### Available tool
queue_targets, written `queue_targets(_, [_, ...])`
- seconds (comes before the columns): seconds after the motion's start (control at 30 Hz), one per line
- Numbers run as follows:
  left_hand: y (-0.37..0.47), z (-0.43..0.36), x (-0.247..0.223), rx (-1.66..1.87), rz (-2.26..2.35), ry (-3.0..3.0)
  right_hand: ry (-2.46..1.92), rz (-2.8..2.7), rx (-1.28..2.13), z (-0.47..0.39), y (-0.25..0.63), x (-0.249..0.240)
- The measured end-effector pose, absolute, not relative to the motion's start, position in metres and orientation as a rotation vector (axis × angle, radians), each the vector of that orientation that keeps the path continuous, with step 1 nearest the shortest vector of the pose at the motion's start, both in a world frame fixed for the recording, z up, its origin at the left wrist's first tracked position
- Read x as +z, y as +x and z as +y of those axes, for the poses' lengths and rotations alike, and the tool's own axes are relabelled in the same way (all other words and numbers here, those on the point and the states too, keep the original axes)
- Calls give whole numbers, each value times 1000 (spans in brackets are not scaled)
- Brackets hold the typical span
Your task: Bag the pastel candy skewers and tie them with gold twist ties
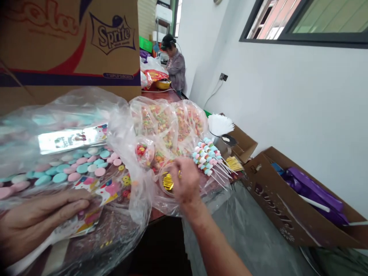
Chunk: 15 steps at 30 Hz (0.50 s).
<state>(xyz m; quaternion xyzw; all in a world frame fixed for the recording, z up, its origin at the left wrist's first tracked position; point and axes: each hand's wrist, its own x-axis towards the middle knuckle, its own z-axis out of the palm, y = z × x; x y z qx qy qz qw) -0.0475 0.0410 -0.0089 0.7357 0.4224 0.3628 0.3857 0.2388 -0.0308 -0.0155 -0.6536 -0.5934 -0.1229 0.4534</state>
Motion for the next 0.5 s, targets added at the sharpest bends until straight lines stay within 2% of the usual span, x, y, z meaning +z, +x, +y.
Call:
queue_targets(0.03, [-49,41,-10,902,1086,1919,-1762,-1431,-485,-34,263,-17])
queue_targets(0.23, [-65,55,-34,851,1046,2032,-2177,-1374,-702,-52,372,-37])
queue_targets(0.5, [-68,57,-26,855,1061,1961,-2110,-1404,-709,-58,378,-44])
